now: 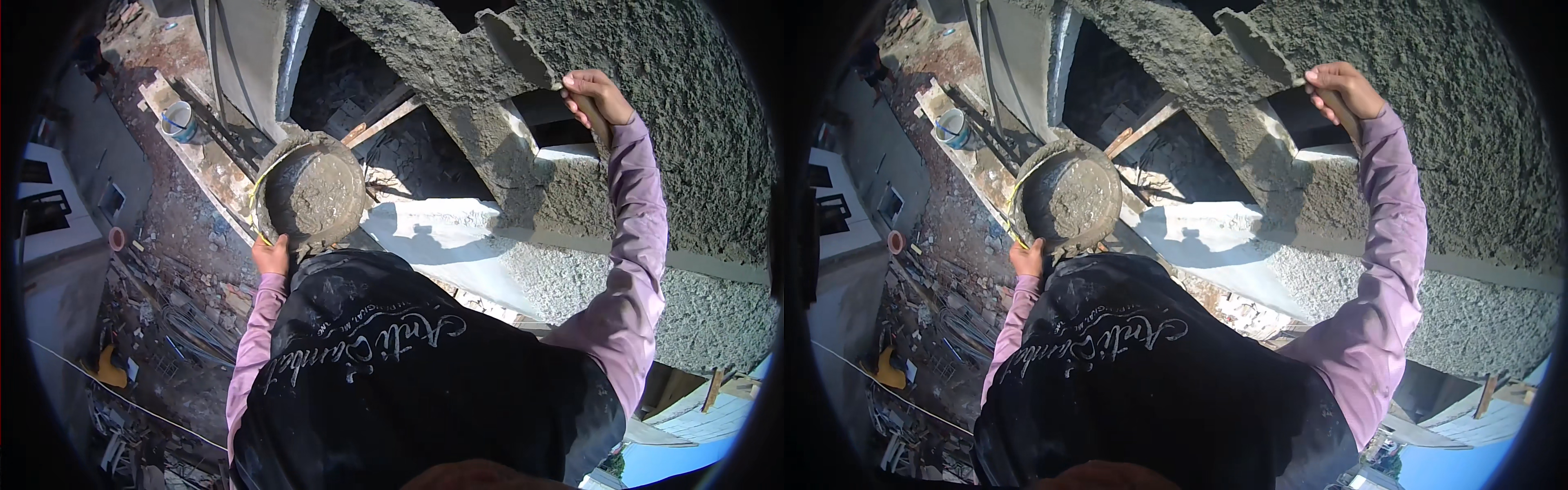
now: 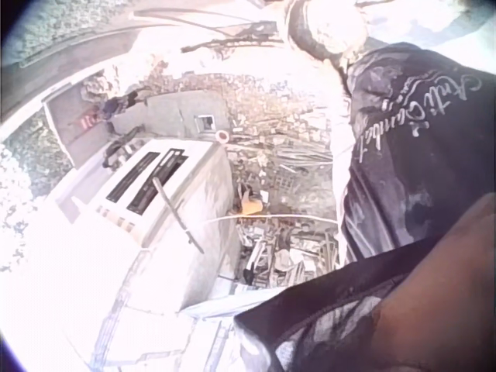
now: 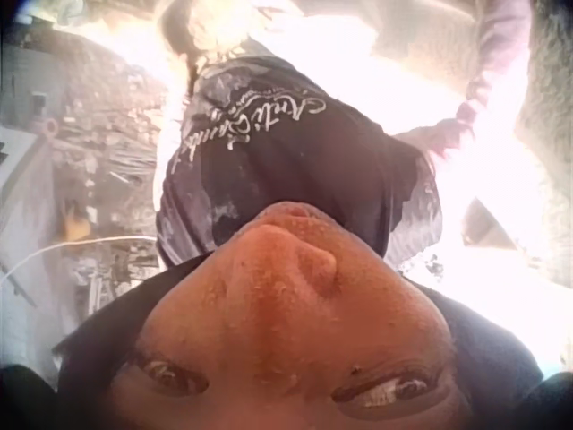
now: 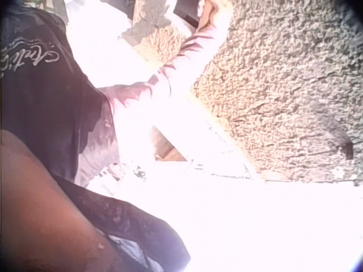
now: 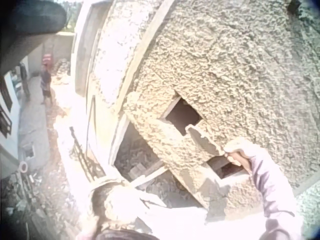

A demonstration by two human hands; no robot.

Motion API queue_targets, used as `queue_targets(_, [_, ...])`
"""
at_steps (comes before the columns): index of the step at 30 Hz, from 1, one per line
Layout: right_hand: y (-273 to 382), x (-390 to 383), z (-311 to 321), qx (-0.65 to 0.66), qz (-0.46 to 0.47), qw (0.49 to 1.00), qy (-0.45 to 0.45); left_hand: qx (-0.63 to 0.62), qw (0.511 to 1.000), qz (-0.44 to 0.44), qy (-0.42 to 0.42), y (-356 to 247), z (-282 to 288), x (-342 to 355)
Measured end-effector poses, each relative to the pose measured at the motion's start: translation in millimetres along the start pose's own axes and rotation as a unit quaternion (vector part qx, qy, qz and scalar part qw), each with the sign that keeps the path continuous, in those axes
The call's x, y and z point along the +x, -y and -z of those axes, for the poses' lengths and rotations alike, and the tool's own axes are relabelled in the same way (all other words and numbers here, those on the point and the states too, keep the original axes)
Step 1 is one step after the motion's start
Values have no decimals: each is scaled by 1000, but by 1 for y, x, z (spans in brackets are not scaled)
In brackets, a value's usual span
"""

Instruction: The person scoops mortar from a bucket with a trowel and applies it to the surface of a wall. They repeatedly load the trowel and spread the material onto the masonry, occasionally pouring water from a cup into the bucket to mix the substance.

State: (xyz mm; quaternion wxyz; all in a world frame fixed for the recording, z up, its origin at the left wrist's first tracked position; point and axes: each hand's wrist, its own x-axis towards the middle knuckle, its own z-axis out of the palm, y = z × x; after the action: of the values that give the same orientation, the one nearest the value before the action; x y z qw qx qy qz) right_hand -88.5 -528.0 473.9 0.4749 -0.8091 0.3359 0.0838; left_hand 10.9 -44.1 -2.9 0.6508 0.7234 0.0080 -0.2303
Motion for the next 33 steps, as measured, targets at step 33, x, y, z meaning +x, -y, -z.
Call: queue_targets(33, [-234, 59, -425, -435, 363, 823, -45, -21, 999, -13, 27, 10, 6, -5])
